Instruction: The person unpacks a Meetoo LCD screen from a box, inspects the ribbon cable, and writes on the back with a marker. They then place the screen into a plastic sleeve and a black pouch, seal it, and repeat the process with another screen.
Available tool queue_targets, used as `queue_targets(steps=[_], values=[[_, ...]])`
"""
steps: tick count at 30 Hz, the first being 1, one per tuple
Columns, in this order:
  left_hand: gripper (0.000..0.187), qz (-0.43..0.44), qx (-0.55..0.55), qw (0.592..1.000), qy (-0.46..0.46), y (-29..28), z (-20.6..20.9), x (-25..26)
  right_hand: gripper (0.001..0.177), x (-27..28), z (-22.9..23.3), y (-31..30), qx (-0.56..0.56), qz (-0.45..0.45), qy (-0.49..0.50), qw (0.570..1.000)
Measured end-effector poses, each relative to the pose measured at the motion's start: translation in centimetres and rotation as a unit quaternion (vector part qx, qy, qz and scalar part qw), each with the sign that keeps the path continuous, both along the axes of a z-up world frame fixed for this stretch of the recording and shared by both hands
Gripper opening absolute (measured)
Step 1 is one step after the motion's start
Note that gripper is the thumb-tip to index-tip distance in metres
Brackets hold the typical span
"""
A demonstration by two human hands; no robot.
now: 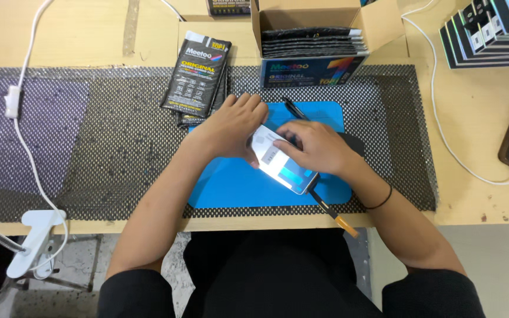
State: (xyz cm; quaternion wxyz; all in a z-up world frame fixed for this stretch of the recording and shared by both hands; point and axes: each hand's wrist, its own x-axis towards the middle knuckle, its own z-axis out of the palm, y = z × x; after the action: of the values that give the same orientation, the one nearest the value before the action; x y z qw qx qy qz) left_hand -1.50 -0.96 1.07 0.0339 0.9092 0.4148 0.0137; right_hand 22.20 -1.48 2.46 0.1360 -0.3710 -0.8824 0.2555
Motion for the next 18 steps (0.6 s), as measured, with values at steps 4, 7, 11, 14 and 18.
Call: queue_targets(steps=[4, 7, 11, 14, 18], values=[[0.106, -0.005, 0.047, 0.998, -0.029, -0.1, 1.0, 0.0, 0.026, 0.6, -1.2, 0.0, -0.126, -0.034, 0.062, 0.990], [0.094, 0.029, 0.077, 0.981, -0.177, 1.2, 2.0, -0.8, 0.024, 1.2, -1.8, 0.9, -0.192, -0.058, 0.139, 0.970], [0.061, 0.255, 0.202, 0.924, -0.202, 2.9, -0.3, -3.0, 0.031, 1.9, -0.1, 1.4, -0.321, -0.114, 0.232, 0.911], [0.086, 0.390, 0.178, 0.892, -0.141, 3.6, -2.3, -4.1, 0.049, 2.7, -0.1, 1.9, -0.318, -0.100, 0.340, 0.879], [0.100, 0.431, 0.139, 0.882, -0.130, 5.0, -4.8, -5.1, 0.080, 4.5, -1.4, 3.5, -0.275, -0.054, 0.455, 0.845]])
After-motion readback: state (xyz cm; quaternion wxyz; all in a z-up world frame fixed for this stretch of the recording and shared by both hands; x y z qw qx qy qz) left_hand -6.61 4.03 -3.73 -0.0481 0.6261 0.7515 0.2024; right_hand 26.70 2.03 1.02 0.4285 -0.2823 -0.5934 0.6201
